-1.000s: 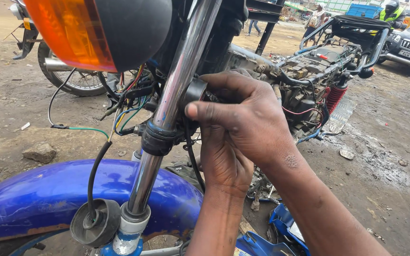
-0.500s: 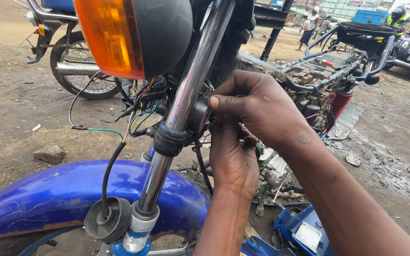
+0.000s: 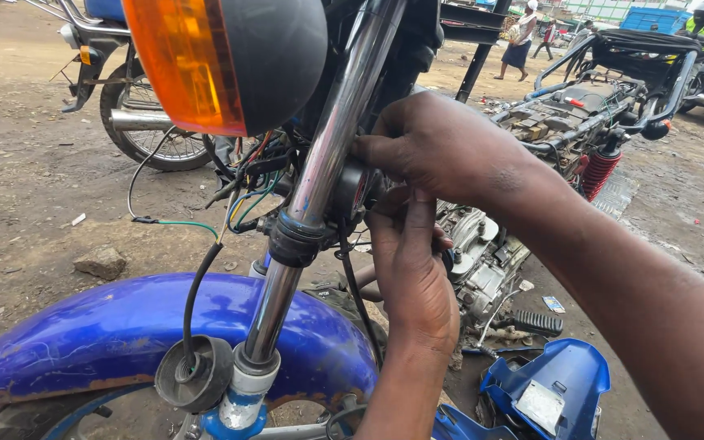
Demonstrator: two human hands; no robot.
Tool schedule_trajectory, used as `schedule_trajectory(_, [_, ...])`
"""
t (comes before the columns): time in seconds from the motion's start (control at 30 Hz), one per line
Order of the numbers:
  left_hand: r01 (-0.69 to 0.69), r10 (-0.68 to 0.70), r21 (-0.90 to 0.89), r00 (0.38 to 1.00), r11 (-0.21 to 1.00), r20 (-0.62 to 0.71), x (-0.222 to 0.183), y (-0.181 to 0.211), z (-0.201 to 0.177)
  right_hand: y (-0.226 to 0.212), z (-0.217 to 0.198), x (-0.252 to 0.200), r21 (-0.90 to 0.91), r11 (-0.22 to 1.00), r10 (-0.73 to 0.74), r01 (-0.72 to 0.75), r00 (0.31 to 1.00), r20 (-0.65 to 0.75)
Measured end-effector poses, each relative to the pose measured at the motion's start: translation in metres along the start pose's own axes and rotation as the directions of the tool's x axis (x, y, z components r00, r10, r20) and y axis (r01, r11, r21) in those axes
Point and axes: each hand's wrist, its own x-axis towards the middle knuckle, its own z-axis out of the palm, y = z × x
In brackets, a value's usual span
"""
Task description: Repairing motorcycle wiring by wrapping it with electrical tape and inspecting the headlight bulb.
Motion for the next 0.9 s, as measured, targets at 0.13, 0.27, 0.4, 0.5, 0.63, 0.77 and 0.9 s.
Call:
schedule_trajectory(0.13, [-0.004,-0.013,-0.184,0.996,0.983,-0.093,0.003,0.018,0.002,0.004,-0.003,0.003,-0.059,0.995,-0.084,0.085,0.996,0.03])
schedule_trajectory(0.27, [0.085,-0.117,-0.182,0.979,0.98,-0.17,0.008,0.032,0.006,0.009,0.001,0.006,-0.15,0.976,-0.158,0.159,0.987,0.018])
schedule_trajectory(0.4, [0.155,-0.181,-0.127,0.955,0.98,-0.234,0.009,0.032,0.009,0.01,0.009,0.004,-0.255,0.944,-0.233,0.21,0.97,-0.063])
schedule_trajectory(0.5, [0.135,-0.154,-0.11,0.971,0.985,-0.185,0.009,0.026,0.009,0.024,0.018,0.006,-0.299,0.907,-0.349,0.298,0.927,-0.137])
schedule_trajectory(0.63, [0.123,-0.126,-0.04,0.987,0.992,-0.103,0.008,0.03,0.003,0.022,0.014,-0.001,-0.246,0.935,-0.29,0.254,0.949,-0.121])
schedule_trajectory(0.77, [0.256,-0.266,-0.109,0.959,0.961,-0.095,0.016,0.028,-0.001,0.026,0.02,0.0,-0.268,0.907,-0.372,0.325,0.916,-0.151])
schedule_trajectory(0.9, [0.298,-0.268,-0.187,0.949,0.936,0.167,0.043,0.016,-0.018,0.028,0.03,0.0,-0.387,0.855,-0.443,0.346,0.875,-0.196])
